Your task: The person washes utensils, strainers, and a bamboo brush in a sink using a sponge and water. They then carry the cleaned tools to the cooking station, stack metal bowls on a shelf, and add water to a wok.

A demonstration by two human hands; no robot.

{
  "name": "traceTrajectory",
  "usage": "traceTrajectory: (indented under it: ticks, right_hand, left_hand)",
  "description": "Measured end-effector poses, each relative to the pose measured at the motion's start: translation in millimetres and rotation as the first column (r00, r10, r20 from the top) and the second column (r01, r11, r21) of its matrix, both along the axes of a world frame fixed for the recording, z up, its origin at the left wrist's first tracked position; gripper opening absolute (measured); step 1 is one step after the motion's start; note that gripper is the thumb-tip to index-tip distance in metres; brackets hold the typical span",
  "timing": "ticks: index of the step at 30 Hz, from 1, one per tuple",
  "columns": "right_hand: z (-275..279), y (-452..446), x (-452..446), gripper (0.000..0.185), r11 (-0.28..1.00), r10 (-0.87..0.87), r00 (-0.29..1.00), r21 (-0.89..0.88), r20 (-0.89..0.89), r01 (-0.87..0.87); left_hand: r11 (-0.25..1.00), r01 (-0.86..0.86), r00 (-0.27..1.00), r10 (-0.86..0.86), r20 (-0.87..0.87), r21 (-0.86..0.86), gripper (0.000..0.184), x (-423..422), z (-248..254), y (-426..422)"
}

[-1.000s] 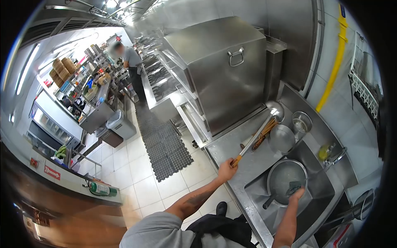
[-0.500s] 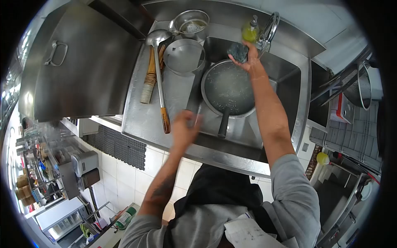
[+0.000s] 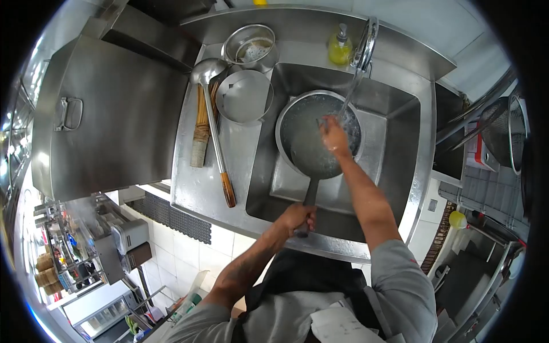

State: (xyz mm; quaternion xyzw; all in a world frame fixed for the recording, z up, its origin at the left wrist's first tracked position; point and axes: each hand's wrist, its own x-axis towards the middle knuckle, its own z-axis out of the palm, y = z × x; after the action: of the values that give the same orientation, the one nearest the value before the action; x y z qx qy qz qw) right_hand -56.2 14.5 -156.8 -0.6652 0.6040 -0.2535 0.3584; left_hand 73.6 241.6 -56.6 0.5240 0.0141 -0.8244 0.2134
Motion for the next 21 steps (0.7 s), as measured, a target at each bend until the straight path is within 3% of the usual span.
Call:
traceTrajectory:
  ticks: [1, 3, 4, 6, 7, 8, 9, 10, 12, 13, 14, 15, 16, 17, 18, 19, 20, 21]
  right_hand:
    - [-21.6, 6.7, 6.9, 0.042, 1.000, -0.006, 1.000, -0.008, 0.010, 0.006]
    - [-63.2, 18.1, 19.0, 0.045, 0.888, -0.124, 0.920, -0.456, -0.372, -0.065]
    - [-53.3, 24.3, 31.5, 0.045, 0.888, -0.132, 0.920, -0.457, -0.369, -0.056]
    - [-33.6, 44.7, 59.6, 0.053, 0.973, 0.067, 0.990, -0.210, -0.120, -0.091]
    - [-32.4, 56.7, 52.1, 0.053, 0.975, 0.057, 0.990, -0.206, -0.125, -0.082]
    - [-29.4, 61.6, 41.8, 0.059, 0.932, 0.342, 0.929, -0.077, -0.143, -0.355]
    - [-27.4, 60.8, 33.1, 0.065, 0.799, 0.600, 0.790, 0.047, -0.123, -0.600]
    - [-15.8, 55.8, 20.0, 0.065, 0.801, 0.597, 0.793, 0.037, -0.125, -0.598]
    - [22.0, 34.1, -3.2, 0.066, 0.890, 0.443, 0.672, 0.203, -0.594, -0.408]
    - [18.8, 30.0, 2.6, 0.066, 0.894, 0.434, 0.675, 0.190, -0.596, -0.407]
    - [12.3, 24.4, 13.1, 0.066, 0.965, 0.119, 0.757, -0.105, -0.643, -0.240]
    - [2.5, 17.9, 22.8, 0.065, 0.917, -0.207, 0.780, -0.395, -0.591, -0.056]
    - [-8.7, 19.3, 40.5, 0.065, 0.913, -0.213, 0.781, -0.404, -0.587, -0.054]
    - [-18.1, 25.5, 65.6, 0.064, 0.918, -0.094, 0.892, -0.386, -0.442, -0.095]
    - [-18.8, 30.8, 79.1, 0.062, 0.916, 0.029, 0.961, -0.379, -0.276, -0.136]
    - [-7.4, 41.8, 72.4, 0.062, 0.911, 0.024, 0.962, -0.389, -0.274, -0.134]
    - [3.6, 58.6, 56.4, 0.059, 0.908, 0.310, 0.935, -0.240, -0.170, -0.345]
    - [17.7, 73.4, 39.1, 0.056, 0.821, 0.561, 0.828, -0.114, -0.024, -0.559]
  left_hand:
    - [1.000, -0.015, 1.000, 0.015, -0.010, -0.013, 0.017, -1.9, 20.5, -1.9]
    - [0.997, -0.068, 0.994, 0.070, -0.088, 0.028, 0.009, 0.1, 42.9, -2.7]
    - [0.998, -0.059, 0.994, 0.061, -0.085, 0.027, 0.009, 4.1, 43.5, -5.0]
    - [0.956, 0.241, 0.954, -0.201, 0.224, -0.167, 0.010, 8.3, 44.2, -10.3]
    - [0.954, 0.249, 0.953, -0.211, 0.218, -0.165, 0.010, 16.5, 42.9, -12.0]
    - [0.983, 0.121, 0.967, -0.085, 0.241, -0.139, 0.011, 29.6, 38.7, -19.0]
    - [0.992, -0.014, 0.962, 0.046, 0.268, -0.122, 0.012, 40.9, 38.6, -24.1]
    - [0.991, -0.010, 0.961, 0.046, 0.272, -0.131, 0.012, 49.8, 44.9, -22.4]
    - [0.991, 0.106, 0.988, -0.095, 0.121, -0.087, 0.013, 62.5, 61.6, -20.9]
    - [0.996, 0.063, 0.998, -0.062, 0.029, -0.056, 0.017, 56.9, 75.8, -17.9]
    - [0.995, 0.068, 0.997, -0.066, 0.035, -0.073, 0.017, 54.3, 77.7, -18.8]
    - [0.980, 0.154, 0.988, -0.151, 0.034, -0.122, 0.020, 50.7, 78.1, -20.8]
    - [0.959, 0.234, 0.972, -0.232, 0.035, -0.163, 0.023, 48.1, 78.9, -17.1]
    - [0.958, 0.236, 0.972, -0.233, 0.039, -0.166, 0.023, 51.9, 78.1, -17.9]
    - [0.951, 0.257, 0.959, -0.229, 0.167, -0.171, 0.026, 60.9, 75.7, -27.1]
    - [0.945, 0.275, 0.932, -0.216, 0.292, -0.178, 0.029, 70.9, 77.3, -34.0]
    - [0.942, 0.278, 0.929, -0.213, 0.302, -0.190, 0.029, 84.4, 81.8, -36.1]
    - [0.956, 0.240, 0.939, -0.183, 0.292, -0.170, 0.031, 101.2, 88.9, -35.6]
